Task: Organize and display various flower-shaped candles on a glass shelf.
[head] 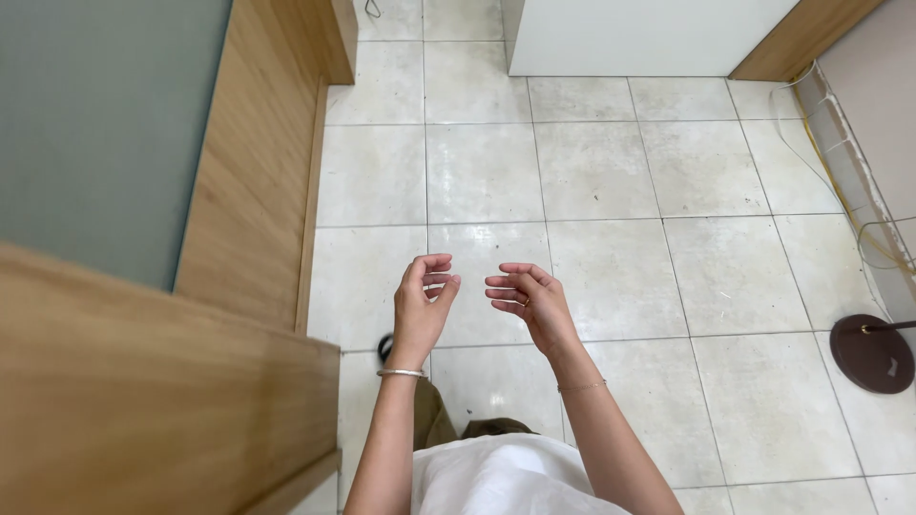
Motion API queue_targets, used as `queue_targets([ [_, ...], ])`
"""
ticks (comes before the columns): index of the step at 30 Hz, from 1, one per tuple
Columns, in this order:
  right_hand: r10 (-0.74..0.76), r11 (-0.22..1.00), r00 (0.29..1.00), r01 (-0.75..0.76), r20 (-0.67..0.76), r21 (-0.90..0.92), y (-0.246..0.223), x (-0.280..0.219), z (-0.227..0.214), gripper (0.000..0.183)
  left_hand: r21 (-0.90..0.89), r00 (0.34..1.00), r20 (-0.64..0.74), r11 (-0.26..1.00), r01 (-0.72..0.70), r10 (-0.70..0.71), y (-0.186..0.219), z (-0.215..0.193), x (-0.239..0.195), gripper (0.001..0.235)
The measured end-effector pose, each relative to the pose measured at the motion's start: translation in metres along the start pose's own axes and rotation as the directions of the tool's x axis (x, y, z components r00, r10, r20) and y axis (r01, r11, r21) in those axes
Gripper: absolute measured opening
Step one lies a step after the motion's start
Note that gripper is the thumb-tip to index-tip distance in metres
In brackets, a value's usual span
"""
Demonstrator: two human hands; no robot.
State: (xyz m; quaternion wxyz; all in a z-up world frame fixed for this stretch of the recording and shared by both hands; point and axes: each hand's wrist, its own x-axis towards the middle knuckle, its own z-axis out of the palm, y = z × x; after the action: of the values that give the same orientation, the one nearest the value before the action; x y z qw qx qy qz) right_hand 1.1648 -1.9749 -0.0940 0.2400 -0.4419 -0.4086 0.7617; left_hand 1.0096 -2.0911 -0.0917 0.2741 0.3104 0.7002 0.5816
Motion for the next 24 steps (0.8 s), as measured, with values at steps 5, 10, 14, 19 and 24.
queue_targets([
  [5, -0.045, 0.999, 0.998, 0.046, -0.049, 0.013, -0.037, 0.097, 0.037, 0.024, -0.007, 0.998, 0.056, 1.000, 0.002, -0.002, -0.018, -0.010, 0.124, 0.029],
  [10, -0.092, 0.994, 0.989, 0.099, -0.114, 0.055, -0.092, 0.196, 0.094, 0.023, 0.029, 0.987, 0.159, 1.000, 0.002, -0.006, 0.001, -0.037, 0.259, 0.029],
  [14, -0.145, 0.983, 0.981, 0.158, -0.129, 0.092, -0.135, 0.268, 0.141, 0.022, 0.013, 0.979, 0.201, 0.999, -0.039, 0.035, 0.017, -0.060, 0.358, 0.028],
  [19, -0.126, 0.980, 0.982, 0.145, -0.142, 0.135, -0.162, 0.347, 0.172, 0.022, 0.038, 0.978, 0.209, 0.999, -0.022, 0.014, 0.015, -0.066, 0.450, 0.028],
  [24, -0.132, 0.984, 0.980, 0.147, -0.147, 0.100, -0.204, 0.430, 0.193, 0.022, 0.011, 0.970, 0.242, 0.999, 0.035, -0.037, 0.005, -0.057, 0.539, 0.029],
])
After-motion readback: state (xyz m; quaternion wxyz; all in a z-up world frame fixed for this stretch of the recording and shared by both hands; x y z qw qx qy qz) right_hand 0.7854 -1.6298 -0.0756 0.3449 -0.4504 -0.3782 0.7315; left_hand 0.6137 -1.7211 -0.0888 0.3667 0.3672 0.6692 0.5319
